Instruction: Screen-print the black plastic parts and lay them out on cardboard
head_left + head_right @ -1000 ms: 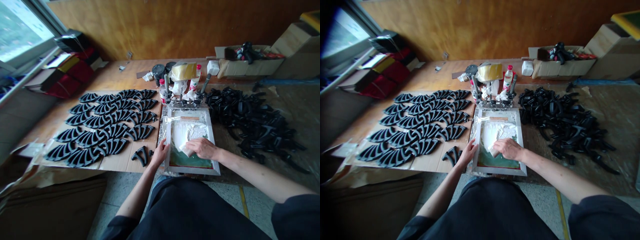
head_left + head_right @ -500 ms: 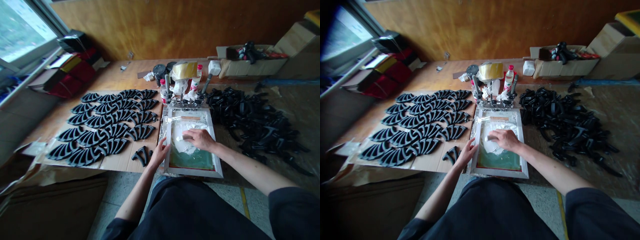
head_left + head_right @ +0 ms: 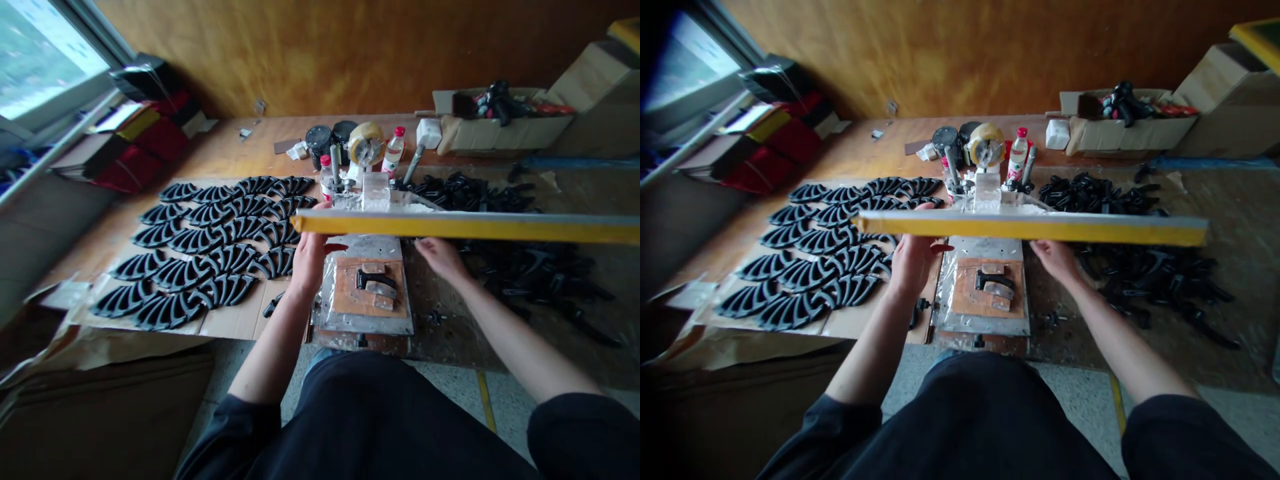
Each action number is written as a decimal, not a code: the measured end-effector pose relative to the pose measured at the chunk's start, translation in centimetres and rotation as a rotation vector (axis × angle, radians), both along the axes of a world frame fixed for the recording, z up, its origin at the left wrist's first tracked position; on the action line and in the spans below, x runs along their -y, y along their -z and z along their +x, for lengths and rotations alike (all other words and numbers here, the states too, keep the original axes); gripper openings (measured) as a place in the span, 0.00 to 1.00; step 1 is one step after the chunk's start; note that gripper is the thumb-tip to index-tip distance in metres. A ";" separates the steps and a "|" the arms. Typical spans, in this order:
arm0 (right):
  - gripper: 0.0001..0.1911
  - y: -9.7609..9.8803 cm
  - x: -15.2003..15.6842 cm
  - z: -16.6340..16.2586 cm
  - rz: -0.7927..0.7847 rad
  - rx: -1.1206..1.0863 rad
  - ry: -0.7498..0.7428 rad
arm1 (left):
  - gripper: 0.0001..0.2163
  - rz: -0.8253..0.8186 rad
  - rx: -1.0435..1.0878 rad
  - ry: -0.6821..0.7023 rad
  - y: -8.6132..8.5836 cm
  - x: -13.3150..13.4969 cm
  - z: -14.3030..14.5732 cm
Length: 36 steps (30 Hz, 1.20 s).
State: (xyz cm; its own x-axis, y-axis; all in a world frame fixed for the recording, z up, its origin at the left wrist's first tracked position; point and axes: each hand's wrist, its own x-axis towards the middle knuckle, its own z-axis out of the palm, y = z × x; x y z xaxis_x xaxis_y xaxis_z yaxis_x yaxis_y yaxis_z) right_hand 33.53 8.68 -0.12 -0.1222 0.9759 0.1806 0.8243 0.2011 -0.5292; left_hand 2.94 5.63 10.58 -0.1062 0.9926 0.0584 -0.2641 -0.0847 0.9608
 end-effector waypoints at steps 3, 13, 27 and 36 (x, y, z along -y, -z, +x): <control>0.10 3.2 3.4 -4.9 -0.062 0.143 -0.096 | 0.23 -0.100 0.089 -0.065 1.6 0.7 1.7; 0.09 0.8 7.9 -10.6 0.021 0.024 -0.443 | 0.18 -0.758 0.210 0.134 11.1 9.9 3.4; 0.15 8.0 2.9 11.1 -0.259 0.479 0.430 | 0.26 -1.045 -0.745 -0.107 20.8 14.0 -15.4; 0.11 3.6 4.0 -0.5 -0.121 -0.186 -0.058 | 0.29 -0.987 -1.029 0.182 15.9 7.9 -15.8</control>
State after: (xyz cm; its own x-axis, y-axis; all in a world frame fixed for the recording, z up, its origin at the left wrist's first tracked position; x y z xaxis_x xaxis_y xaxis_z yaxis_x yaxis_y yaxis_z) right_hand 33.06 4.65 -3.74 -0.1547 0.9841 0.0870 0.6988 0.1713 -0.6945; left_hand -12.86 -2.31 -5.33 -0.3100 0.6666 -0.6779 0.6366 0.6751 0.3728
